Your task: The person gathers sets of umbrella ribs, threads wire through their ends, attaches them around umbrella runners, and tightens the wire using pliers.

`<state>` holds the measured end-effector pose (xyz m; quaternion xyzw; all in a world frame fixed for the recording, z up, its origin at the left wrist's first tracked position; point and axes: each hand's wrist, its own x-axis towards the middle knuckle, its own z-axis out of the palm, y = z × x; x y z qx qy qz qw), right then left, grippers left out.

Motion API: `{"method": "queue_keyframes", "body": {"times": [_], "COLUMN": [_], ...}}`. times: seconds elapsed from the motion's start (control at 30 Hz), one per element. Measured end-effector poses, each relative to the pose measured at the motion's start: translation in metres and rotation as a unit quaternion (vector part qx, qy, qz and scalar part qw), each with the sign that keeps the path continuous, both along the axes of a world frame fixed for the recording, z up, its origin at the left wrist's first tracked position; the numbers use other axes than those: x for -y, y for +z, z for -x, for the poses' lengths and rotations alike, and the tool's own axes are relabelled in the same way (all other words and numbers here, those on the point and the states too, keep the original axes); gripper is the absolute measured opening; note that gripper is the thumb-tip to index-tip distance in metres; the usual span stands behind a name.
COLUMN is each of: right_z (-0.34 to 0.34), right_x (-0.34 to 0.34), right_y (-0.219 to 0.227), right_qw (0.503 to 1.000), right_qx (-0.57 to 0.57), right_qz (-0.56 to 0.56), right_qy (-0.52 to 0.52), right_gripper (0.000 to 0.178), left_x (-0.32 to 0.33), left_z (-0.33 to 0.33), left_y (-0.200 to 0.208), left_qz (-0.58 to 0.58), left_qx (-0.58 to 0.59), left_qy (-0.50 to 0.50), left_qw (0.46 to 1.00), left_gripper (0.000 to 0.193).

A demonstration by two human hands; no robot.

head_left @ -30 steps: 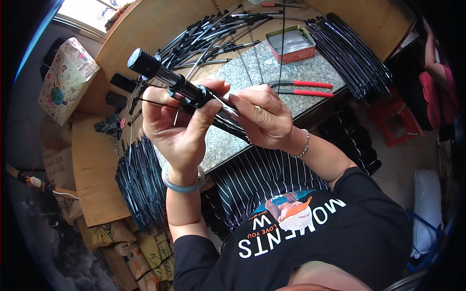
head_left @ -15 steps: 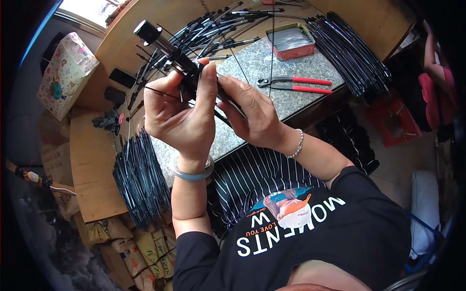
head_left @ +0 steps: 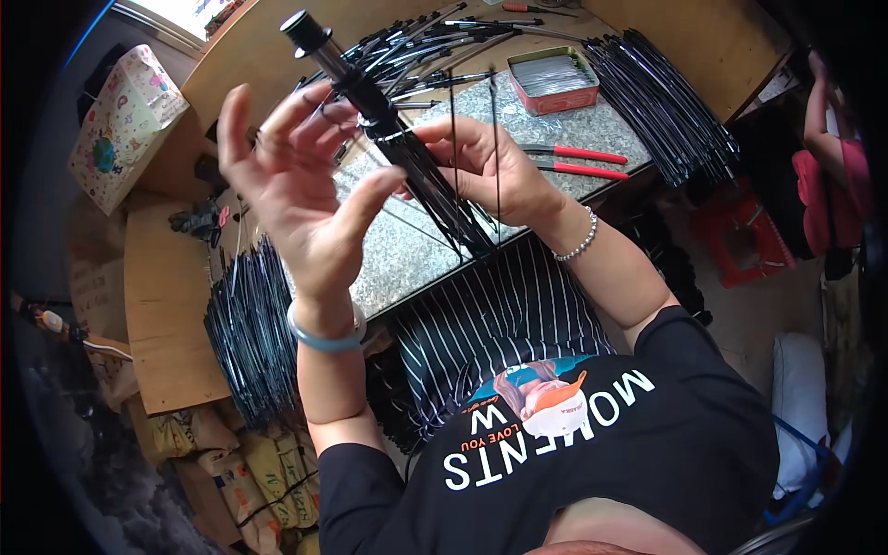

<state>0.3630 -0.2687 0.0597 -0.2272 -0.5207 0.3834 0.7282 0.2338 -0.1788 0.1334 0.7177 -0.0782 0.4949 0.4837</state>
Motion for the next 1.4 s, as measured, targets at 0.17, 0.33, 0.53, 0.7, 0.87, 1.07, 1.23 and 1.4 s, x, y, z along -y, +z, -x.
{"method": "queue_keyframes", "body": {"times": [0.17, 0.33, 0.53, 0.7, 0.87, 1.07, 1.23, 1.4], "right_z": [0.001, 0.001, 0.020, 0.027, 0.025, 0.021, 0.019, 0.020], "right_x": [-0.002, -0.001, 0.007, 0.006, 0.012, 0.018, 0.019, 0.027], "right_y": [0.002, 0.003, 0.002, -0.009, -0.004, 0.002, 0.003, 0.008], "right_qw": [0.999, 0.999, 0.995, 0.982, 0.987, 0.994, 0.973, 0.980], "right_qx": [0.018, 0.014, -0.027, 0.068, 0.036, 0.037, 0.136, 0.122], "right_qz": [-0.014, -0.012, -0.014, -0.096, -0.061, -0.036, -0.053, 0.023], "right_qy": [0.038, 0.038, -0.094, -0.146, -0.141, -0.097, -0.178, -0.153], "right_gripper": [0.045, 0.044, 0.036, 0.031, 0.025, 0.022, 0.021, 0.021], "left_x": [-0.019, -0.022, -0.024, -0.016, -0.005, -0.008, -0.003, -0.001], "left_z": [0.001, 0.000, 0.000, -0.002, -0.002, -0.002, -0.003, -0.002], "left_y": [0.005, 0.017, 0.017, 0.019, 0.016, 0.009, 0.007, 0.012], "left_qz": [0.102, 0.125, 0.079, 0.022, 0.018, 0.025, 0.045, 0.053], "left_qx": [-0.093, -0.190, -0.177, -0.174, -0.155, -0.125, -0.113, -0.126], "left_qy": [-0.127, -0.180, -0.207, -0.156, -0.114, -0.141, -0.144, -0.162], "left_qw": [0.982, 0.957, 0.959, 0.972, 0.981, 0.982, 0.982, 0.977], "left_gripper": [0.071, 0.047, 0.042, 0.036, 0.033, 0.038, 0.036, 0.036]}}
